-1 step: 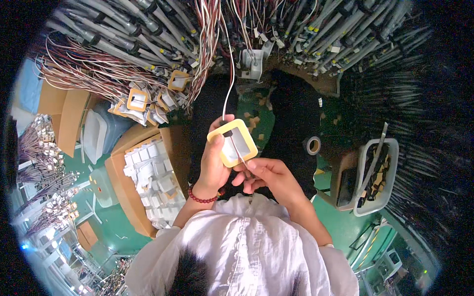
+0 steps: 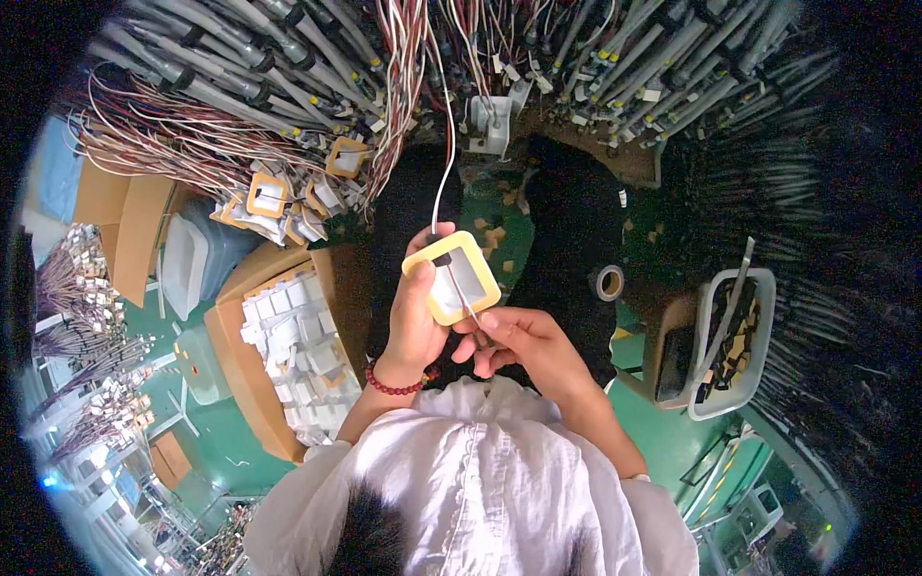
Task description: The recorder is measuring wire lengths with a ruler and using tape to secure them to electrical components within a factory environment.
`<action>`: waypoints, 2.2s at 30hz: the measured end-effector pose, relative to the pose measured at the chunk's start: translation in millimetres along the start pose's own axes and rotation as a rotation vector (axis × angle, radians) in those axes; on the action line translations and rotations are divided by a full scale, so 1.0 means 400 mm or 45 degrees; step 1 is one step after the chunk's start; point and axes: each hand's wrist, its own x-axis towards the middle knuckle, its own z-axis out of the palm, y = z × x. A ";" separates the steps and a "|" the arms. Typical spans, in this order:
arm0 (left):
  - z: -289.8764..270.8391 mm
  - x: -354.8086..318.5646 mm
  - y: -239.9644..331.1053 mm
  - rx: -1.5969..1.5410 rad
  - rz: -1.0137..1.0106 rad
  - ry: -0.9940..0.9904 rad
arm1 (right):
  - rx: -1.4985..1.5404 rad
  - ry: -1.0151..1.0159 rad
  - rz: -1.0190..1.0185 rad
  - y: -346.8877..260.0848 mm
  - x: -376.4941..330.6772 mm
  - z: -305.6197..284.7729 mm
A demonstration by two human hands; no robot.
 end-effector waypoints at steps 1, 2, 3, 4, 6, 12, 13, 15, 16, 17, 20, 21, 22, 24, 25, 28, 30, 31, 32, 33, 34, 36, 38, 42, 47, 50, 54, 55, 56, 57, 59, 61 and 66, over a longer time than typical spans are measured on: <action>-0.001 0.001 0.001 0.001 -0.002 0.000 | 0.042 -0.042 0.039 0.001 0.002 -0.004; -0.001 0.002 0.001 -0.035 -0.013 0.007 | 0.044 -0.038 0.039 0.001 0.002 -0.006; 0.001 0.003 0.000 -0.071 -0.025 0.012 | 0.079 -0.049 0.046 0.001 0.001 -0.008; 0.005 0.004 0.002 -0.075 -0.031 0.003 | 0.113 -0.054 0.050 -0.001 -0.001 -0.007; 0.014 0.005 0.003 -0.015 -0.006 0.006 | 0.061 -0.050 0.056 -0.001 -0.007 -0.007; 0.015 -0.001 0.037 0.121 0.069 -0.083 | -0.578 0.451 -0.512 0.034 -0.028 -0.076; 0.006 -0.004 0.040 0.234 0.100 -0.126 | -0.930 0.629 -0.678 -0.004 -0.051 -0.098; -0.017 -0.013 0.040 0.435 0.122 -0.171 | -1.606 0.911 -0.859 -0.039 -0.066 -0.152; -0.023 -0.010 0.030 0.508 0.163 -0.228 | -1.658 0.950 -0.742 -0.035 -0.074 -0.176; -0.021 -0.003 0.019 0.585 0.207 -0.295 | -1.703 0.997 -0.629 -0.022 -0.076 -0.206; -0.020 0.007 0.012 0.729 0.223 -0.500 | -1.536 0.929 -0.689 0.019 -0.048 -0.252; 0.000 -0.005 0.007 0.489 0.150 -0.439 | -1.481 0.942 -0.669 0.024 -0.040 -0.251; -0.006 0.000 0.012 0.590 0.233 -0.479 | -1.388 0.901 -0.686 0.005 -0.040 -0.224; -0.004 0.002 0.029 0.574 0.265 -0.526 | -0.649 0.615 -0.620 -0.016 -0.051 -0.176; -0.008 0.005 0.028 0.619 0.312 -0.491 | -0.544 0.461 -0.622 -0.036 -0.055 -0.150; -0.007 0.005 0.040 0.820 0.481 -0.476 | -0.767 0.313 -0.772 -0.064 -0.033 -0.073; 0.008 -0.004 0.048 0.786 0.442 -0.446 | -0.853 0.231 -0.727 -0.085 -0.030 -0.054; 0.010 -0.010 0.054 0.810 0.416 -0.414 | -0.867 0.257 -0.786 -0.089 -0.023 -0.042; 0.012 -0.015 0.059 0.832 0.390 -0.380 | -0.868 0.252 -0.785 -0.093 -0.024 -0.039; 0.014 -0.012 0.065 0.891 0.429 -0.393 | -0.910 0.240 -0.798 -0.099 -0.027 -0.038; 0.011 -0.014 0.072 0.891 0.431 -0.384 | -0.952 0.226 -0.810 -0.102 -0.028 -0.032; 0.005 -0.019 0.081 0.941 0.399 -0.426 | -0.960 0.215 -0.786 -0.110 -0.034 -0.023; 0.013 -0.020 0.089 0.929 0.409 -0.419 | -0.970 0.217 -0.762 -0.112 -0.035 -0.021; 0.024 -0.029 0.092 0.916 0.391 -0.409 | -0.960 0.134 -0.774 -0.112 -0.034 -0.019; 0.033 -0.027 0.080 0.780 0.336 -0.385 | -0.669 -0.033 -0.607 -0.099 -0.043 -0.035; 0.006 -0.030 0.064 0.660 0.347 -0.476 | -0.273 -0.221 -0.506 -0.093 -0.033 -0.056; -0.026 -0.033 0.068 0.296 0.081 -0.492 | -0.051 -0.099 -0.473 -0.108 0.000 -0.109; -0.026 -0.033 0.072 0.356 0.018 -0.467 | -0.128 -0.114 -0.430 -0.111 0.016 -0.112; -0.030 -0.034 0.073 0.351 -0.034 -0.490 | -0.206 -0.128 -0.386 -0.113 0.032 -0.108; -0.035 -0.035 0.075 0.345 -0.087 -0.513 | -0.195 -0.146 -0.273 -0.120 0.041 -0.087; -0.041 -0.031 0.097 0.360 -0.156 -0.518 | -0.232 -0.315 -0.235 -0.109 0.068 -0.078; -0.044 -0.022 0.115 0.731 0.005 -0.572 | -0.221 -0.406 -0.251 -0.118 0.078 -0.065; -0.044 -0.019 0.134 0.760 -0.004 -0.577 | -0.329 -0.525 -0.354 -0.137 0.086 -0.060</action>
